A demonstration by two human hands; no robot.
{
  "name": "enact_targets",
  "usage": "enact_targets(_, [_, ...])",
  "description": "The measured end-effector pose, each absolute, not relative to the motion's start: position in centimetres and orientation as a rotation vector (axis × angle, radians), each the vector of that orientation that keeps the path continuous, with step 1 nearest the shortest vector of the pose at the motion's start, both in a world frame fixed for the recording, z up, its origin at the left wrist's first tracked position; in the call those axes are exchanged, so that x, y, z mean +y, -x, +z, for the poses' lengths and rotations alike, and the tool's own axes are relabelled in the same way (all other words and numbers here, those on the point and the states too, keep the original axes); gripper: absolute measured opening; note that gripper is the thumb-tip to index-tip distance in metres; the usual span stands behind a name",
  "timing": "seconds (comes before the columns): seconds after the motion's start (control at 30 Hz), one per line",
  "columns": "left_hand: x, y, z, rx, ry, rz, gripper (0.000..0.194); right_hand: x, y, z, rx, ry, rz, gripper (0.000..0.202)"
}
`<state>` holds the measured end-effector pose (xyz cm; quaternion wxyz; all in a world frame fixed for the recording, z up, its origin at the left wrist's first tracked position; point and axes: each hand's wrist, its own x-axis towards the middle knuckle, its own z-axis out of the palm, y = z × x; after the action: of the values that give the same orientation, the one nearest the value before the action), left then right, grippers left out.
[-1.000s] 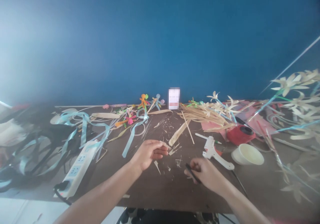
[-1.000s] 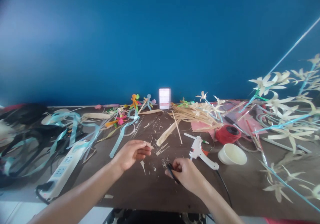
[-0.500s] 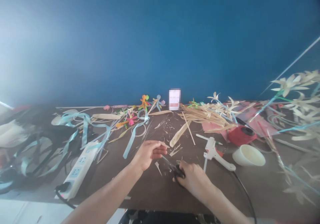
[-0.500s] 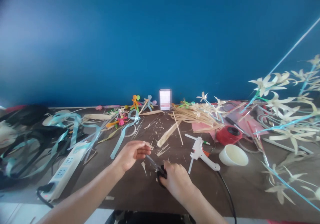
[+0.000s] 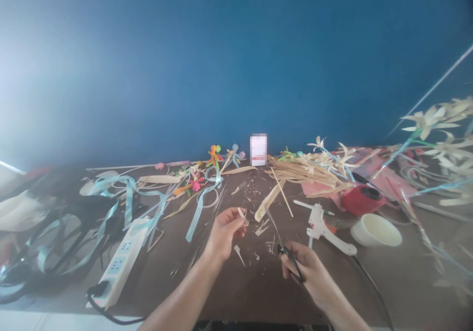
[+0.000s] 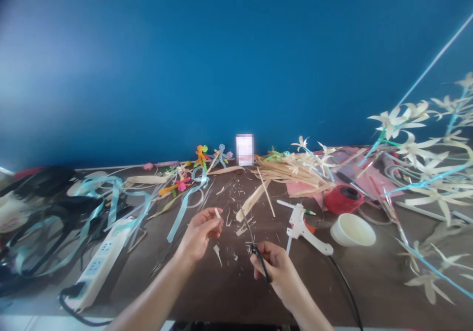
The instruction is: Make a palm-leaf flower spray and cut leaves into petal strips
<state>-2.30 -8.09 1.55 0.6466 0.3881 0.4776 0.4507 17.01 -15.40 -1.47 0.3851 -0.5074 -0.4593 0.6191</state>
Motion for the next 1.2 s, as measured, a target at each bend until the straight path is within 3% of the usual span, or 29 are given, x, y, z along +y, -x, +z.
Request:
enact_targets(0.2, [-8.3, 1.9, 0.9, 1.144, -0.989, 1.022, 0.017, -15.9, -16.6, -1.6, -1.112, 1.206, 1.664, 0.029])
enact_targets(1.2, [-8.0, 1.6, 1.1, 1.015, -0.843, 0.937, 0.035, -15.5, -16.3, -1.2, -1.125, 1.288, 1.654, 0.035])
